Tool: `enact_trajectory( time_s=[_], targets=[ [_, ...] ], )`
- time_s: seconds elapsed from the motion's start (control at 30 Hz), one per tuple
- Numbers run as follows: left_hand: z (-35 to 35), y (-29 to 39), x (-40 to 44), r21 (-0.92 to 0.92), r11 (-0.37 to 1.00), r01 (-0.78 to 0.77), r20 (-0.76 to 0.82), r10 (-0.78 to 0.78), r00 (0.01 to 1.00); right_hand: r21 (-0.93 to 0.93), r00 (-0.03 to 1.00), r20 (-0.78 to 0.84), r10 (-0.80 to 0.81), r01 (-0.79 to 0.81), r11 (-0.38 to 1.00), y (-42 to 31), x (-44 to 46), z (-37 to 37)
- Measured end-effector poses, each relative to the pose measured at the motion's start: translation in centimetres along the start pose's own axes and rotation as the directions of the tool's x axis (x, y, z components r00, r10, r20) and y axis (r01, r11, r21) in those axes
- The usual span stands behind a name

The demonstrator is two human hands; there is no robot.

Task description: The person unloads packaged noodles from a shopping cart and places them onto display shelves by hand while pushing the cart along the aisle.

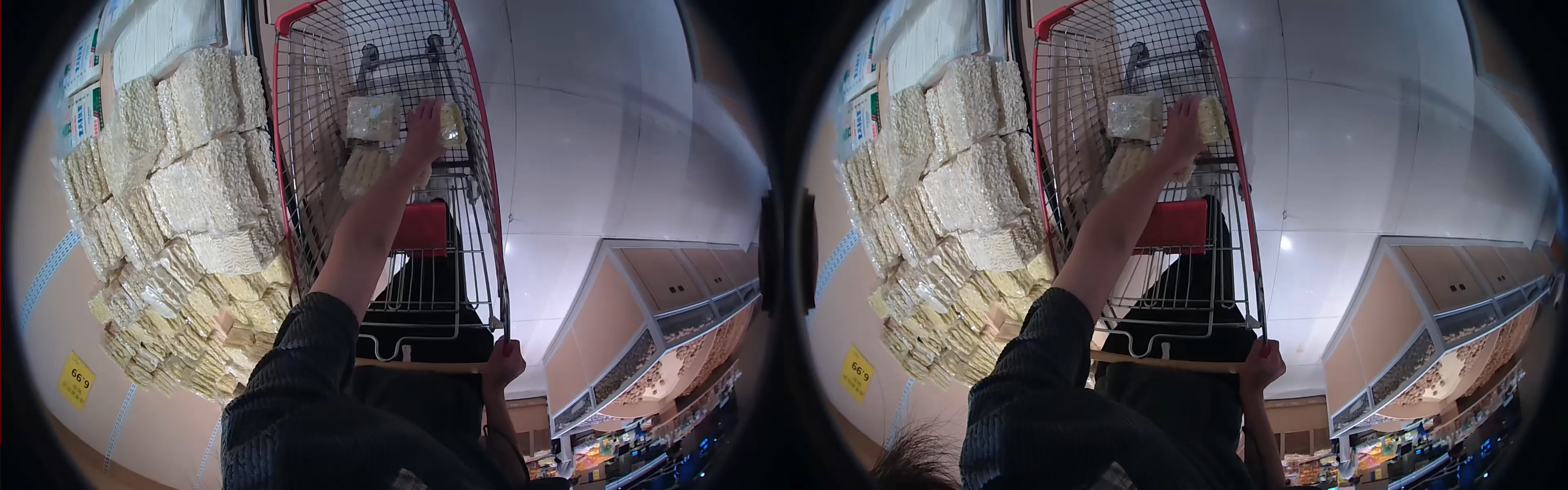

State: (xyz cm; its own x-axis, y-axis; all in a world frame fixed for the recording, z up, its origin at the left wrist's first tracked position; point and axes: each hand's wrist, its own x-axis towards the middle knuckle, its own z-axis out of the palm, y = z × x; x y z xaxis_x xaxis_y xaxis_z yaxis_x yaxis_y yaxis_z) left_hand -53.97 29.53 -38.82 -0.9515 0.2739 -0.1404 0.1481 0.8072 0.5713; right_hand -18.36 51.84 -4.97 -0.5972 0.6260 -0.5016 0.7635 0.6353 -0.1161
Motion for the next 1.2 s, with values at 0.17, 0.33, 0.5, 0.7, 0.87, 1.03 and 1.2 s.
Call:
enact_trajectory(
  time_s=[0.17,0.33,0.5,0.7,0.87,1.03,1.2],
  targets=[
    [3.0,-2.2,0.2,0.065,0.998,-0.021,0.071,0.017,0.997,-0.057,0.998,-0.029,-0.047,0.046,0.997,0.3,-0.1,0.2],
    [3.9,-2.2,-0.1,0.173,0.984,0.043,0.075,-0.057,0.996,-0.031,0.999,-0.035,-0.016,0.015,0.999,0.1,-0.1,0.4],
    [3.5,-2.4,0.4,0.119,0.986,0.119,0.107,-0.132,0.985,0.051,1.0,0.02,0.013,-0.014,0.999,-0.9,-0.2,-0.2],
    [-0.2,-0.4,-2.5,0.06,0.996,0.071,0.097,-0.077,0.992,0.092,1.0,0.021,-0.021,0.019,0.996,-1.0,-0.3,-0.3],
    [-4.5,1.1,-10.6,-0.034,0.995,0.092,0.066,-0.09,0.994,0.04,0.992,-0.033,-0.123,0.124,0.991,0.6,-0.1,0.3],
    [-11.7,3.4,-19.7,-0.165,0.975,0.149,0.066,-0.139,0.988,-0.018,0.997,-0.031,-0.067,0.067,0.998,0.5,-0.1,0.3],
    [-21.0,6.1,-27.8,-0.295,0.923,0.248,0.022,-0.253,0.967,-0.037,0.99,-0.079,-0.12,0.118,0.992,0.5,0.2,0.5]
  ],
)
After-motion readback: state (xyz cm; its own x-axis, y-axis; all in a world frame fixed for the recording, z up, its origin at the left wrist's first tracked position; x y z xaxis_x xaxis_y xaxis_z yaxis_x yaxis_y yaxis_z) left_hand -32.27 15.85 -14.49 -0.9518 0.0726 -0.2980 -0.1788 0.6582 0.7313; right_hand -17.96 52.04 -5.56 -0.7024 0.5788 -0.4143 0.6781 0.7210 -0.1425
